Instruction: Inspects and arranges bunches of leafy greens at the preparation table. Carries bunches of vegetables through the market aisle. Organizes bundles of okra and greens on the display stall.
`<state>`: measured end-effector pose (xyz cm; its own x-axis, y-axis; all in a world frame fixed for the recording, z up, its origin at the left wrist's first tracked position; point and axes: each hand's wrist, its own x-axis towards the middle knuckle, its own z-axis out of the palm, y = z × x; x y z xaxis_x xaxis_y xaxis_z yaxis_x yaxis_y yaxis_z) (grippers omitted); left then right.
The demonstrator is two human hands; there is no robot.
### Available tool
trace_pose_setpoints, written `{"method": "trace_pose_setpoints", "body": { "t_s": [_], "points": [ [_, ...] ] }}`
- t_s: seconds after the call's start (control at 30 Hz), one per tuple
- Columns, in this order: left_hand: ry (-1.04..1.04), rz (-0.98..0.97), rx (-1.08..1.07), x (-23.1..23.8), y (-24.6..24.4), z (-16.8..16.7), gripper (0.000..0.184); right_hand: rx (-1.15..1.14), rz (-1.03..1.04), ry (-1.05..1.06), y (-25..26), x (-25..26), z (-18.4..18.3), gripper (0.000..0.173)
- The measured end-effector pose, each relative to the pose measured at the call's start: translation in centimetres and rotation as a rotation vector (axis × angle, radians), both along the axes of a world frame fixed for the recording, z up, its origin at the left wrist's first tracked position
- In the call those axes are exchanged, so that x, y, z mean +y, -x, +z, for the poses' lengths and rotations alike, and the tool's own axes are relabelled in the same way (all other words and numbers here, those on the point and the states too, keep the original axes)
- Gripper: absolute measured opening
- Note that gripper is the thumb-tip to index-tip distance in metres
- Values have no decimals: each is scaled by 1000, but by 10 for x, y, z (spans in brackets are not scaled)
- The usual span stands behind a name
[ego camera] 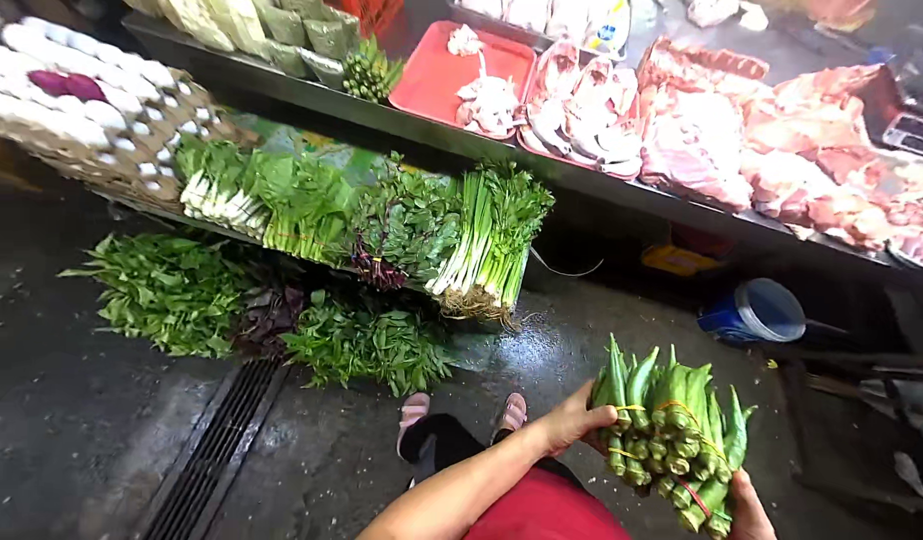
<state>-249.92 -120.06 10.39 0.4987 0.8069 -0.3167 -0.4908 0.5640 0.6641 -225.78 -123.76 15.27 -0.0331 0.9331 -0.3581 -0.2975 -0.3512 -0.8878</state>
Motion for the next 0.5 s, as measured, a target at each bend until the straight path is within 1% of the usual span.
{"method": "trace_pose_setpoints", "body": {
  "t_s": [0.03,0.1,0.17,0.23,0.33,0.4,0.47,0.5],
  "points": [
    [3,2,0,7,-8,5,101,14,22,-9,-8,9,5,61],
    [-2,-2,8,21,-17,10,100,19,68,-27,-20,27,8,54],
    [-1,21,20,34,-15,8,104,62,114,-31,-24,49,0,54],
    [5,75,53,48,-5,5,108,124,153,-13,-14,73,-9,57],
    [18,180,108,65,23,6,108,168,242,7,10,114,-23,65],
    [31,271,116,79,43,5,114,142,317,-1,32,147,-27,70],
    [62,368,106,96,64,-1,121,123,388,-4,58,181,-28,81],
    [73,410,109,106,75,-2,124,114,411,2,73,198,-28,89]
  ]
}}
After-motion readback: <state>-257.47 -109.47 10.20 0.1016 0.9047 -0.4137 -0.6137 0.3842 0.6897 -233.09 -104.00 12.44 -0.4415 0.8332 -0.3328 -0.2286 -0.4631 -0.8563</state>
